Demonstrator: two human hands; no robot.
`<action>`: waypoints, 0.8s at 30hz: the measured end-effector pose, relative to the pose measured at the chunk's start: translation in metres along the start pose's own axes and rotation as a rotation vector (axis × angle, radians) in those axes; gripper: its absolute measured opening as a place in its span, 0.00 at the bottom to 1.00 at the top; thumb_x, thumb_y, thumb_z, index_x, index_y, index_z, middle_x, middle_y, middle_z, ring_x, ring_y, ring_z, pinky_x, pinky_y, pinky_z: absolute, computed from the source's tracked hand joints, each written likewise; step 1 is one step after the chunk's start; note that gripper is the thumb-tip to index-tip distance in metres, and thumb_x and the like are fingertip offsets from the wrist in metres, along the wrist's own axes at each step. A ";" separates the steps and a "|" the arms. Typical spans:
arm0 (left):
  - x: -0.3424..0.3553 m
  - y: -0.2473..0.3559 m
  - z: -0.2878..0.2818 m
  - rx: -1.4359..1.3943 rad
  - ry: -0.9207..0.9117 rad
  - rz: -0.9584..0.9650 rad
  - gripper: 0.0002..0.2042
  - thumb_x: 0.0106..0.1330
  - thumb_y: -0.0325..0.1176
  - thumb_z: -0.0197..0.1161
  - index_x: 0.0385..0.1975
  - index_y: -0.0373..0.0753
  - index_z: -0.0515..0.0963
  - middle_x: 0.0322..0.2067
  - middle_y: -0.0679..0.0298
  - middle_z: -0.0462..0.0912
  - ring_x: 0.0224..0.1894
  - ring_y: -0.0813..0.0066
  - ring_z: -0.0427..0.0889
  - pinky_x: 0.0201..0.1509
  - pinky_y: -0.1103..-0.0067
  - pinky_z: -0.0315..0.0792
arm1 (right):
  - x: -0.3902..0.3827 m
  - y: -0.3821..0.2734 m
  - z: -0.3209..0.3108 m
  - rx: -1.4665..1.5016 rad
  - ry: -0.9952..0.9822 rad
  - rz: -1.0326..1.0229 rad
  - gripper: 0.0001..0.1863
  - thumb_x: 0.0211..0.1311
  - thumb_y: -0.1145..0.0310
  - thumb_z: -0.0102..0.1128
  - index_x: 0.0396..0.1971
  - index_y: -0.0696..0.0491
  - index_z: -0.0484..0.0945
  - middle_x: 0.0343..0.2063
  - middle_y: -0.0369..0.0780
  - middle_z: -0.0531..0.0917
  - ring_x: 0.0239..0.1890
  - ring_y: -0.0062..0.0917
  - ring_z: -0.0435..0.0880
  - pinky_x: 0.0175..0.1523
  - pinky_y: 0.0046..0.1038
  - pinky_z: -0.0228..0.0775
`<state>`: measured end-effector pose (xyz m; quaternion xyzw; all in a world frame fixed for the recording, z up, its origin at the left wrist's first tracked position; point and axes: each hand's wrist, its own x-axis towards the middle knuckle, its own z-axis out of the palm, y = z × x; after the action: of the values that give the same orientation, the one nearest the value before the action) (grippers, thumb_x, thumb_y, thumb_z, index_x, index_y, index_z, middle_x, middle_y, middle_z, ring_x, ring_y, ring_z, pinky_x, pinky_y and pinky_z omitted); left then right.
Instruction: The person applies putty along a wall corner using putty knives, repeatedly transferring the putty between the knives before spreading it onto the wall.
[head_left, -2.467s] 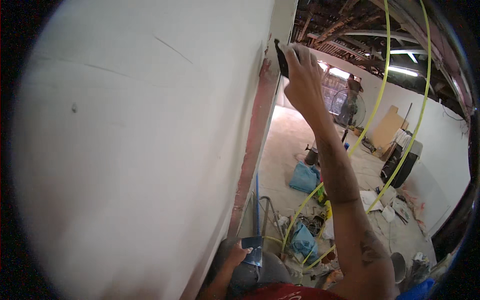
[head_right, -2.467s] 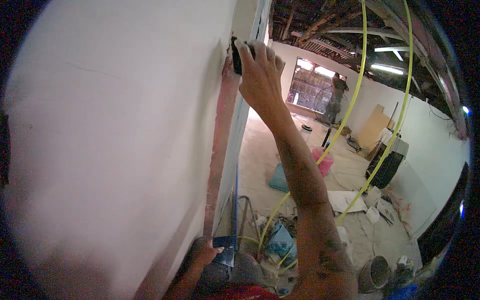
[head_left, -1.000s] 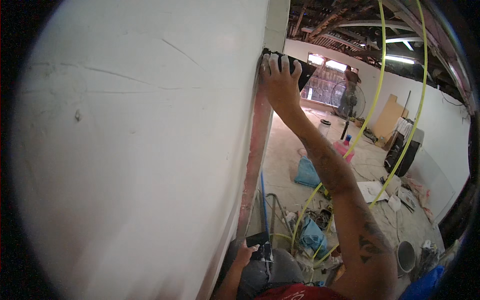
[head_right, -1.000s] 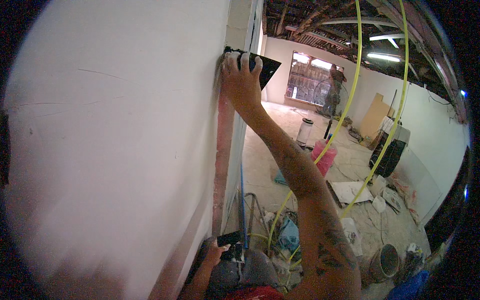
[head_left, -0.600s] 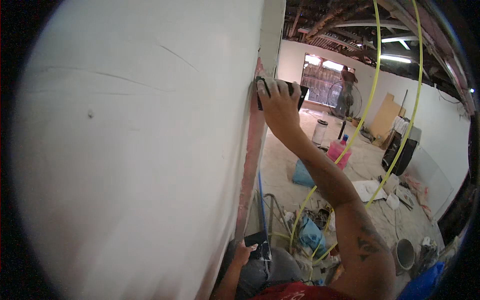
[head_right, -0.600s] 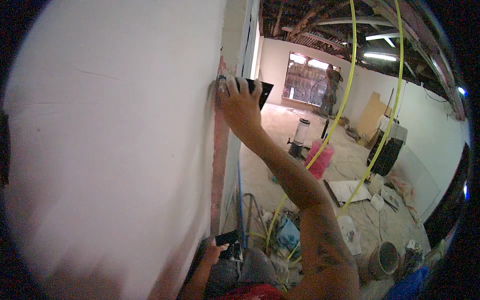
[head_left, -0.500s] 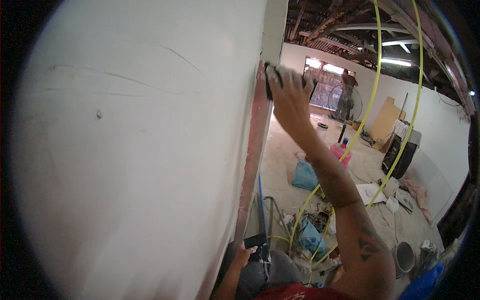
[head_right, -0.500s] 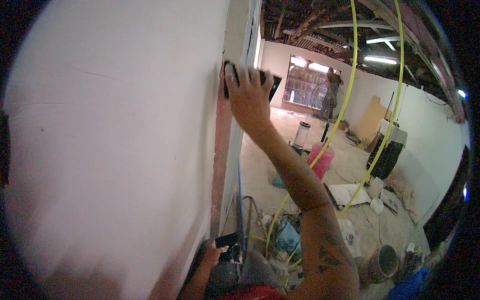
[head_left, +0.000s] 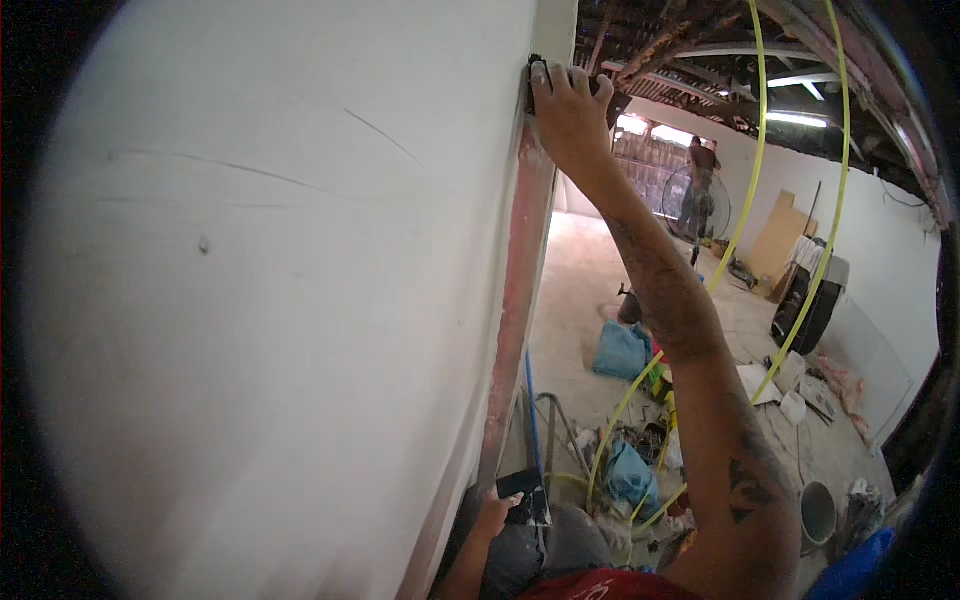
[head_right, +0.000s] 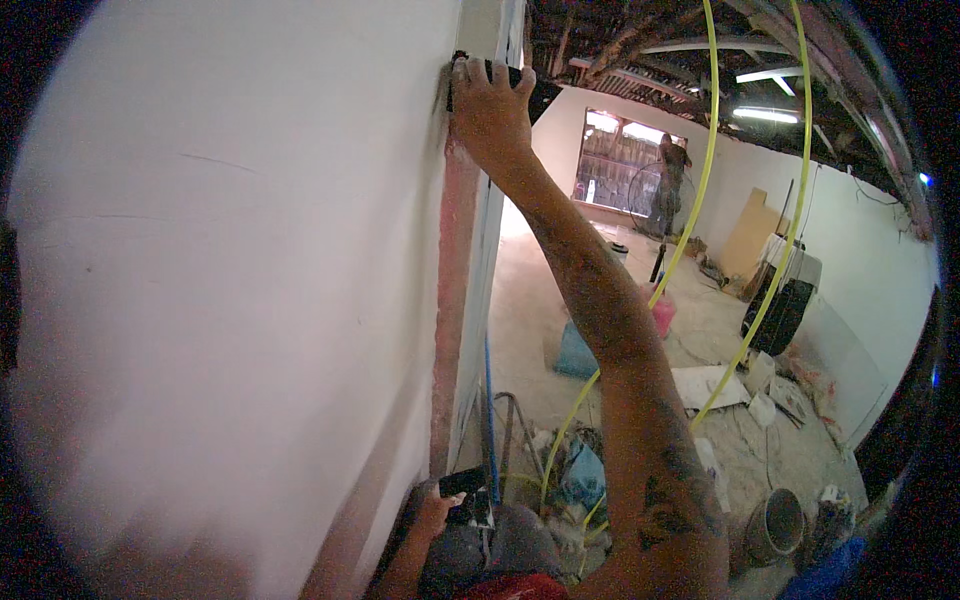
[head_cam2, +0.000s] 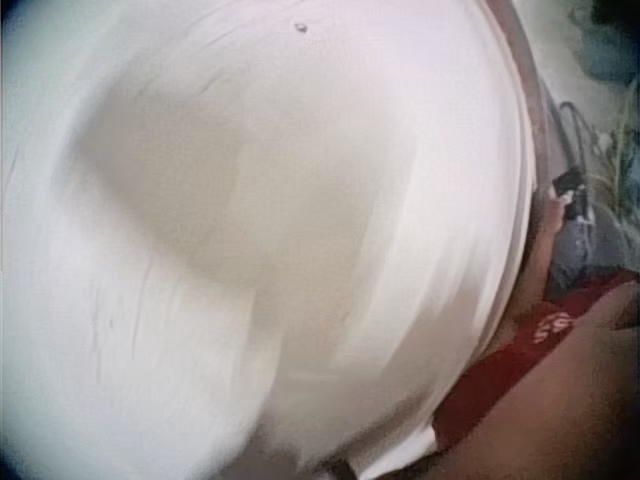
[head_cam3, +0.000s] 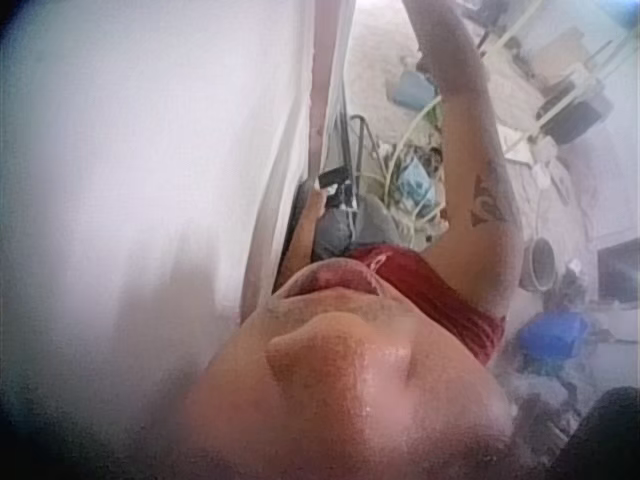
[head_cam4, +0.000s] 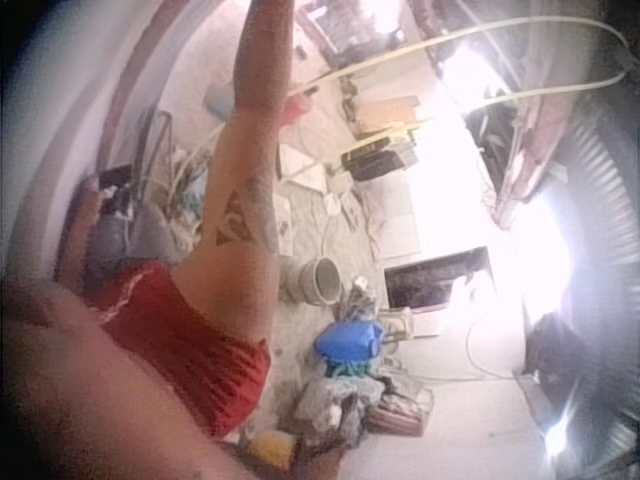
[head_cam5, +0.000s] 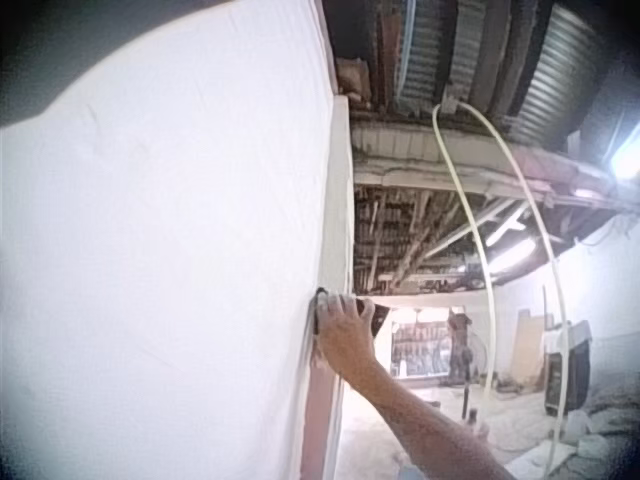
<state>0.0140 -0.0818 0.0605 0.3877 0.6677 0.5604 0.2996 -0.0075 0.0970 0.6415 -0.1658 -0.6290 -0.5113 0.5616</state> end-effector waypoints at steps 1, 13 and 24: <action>-0.001 0.001 -0.003 -0.037 0.000 -0.052 0.31 0.50 0.35 0.67 0.50 0.24 0.63 0.48 0.43 0.69 0.49 0.56 0.72 0.53 0.71 0.64 | -0.002 -0.001 0.000 -0.017 -0.037 -0.007 0.23 0.48 0.70 0.53 0.48 0.52 0.70 0.45 0.38 0.71 0.48 0.30 0.69 0.53 0.47 0.54; 0.001 -0.001 -0.003 -0.163 -0.053 0.347 0.31 0.40 0.26 0.64 0.52 0.43 0.71 0.55 0.45 0.63 0.55 0.48 0.67 0.54 0.62 0.63 | -0.019 -0.012 0.000 -0.083 -0.008 -0.051 0.19 0.48 0.68 0.54 0.43 0.53 0.73 0.46 0.39 0.70 0.50 0.34 0.67 0.52 0.48 0.54; 0.013 -0.036 0.008 -0.390 -0.038 -0.218 0.32 0.50 0.26 0.58 0.57 0.32 0.57 0.41 0.56 0.76 0.36 0.68 0.78 0.46 0.72 0.70 | -0.035 -0.020 0.000 -0.100 -0.043 -0.075 0.23 0.50 0.67 0.54 0.48 0.57 0.70 0.45 0.42 0.69 0.50 0.37 0.66 0.51 0.52 0.54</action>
<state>0.0073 -0.0687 0.0243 0.2583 0.5791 0.6358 0.4401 -0.0126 0.1015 0.6016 -0.1808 -0.6204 -0.5591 0.5194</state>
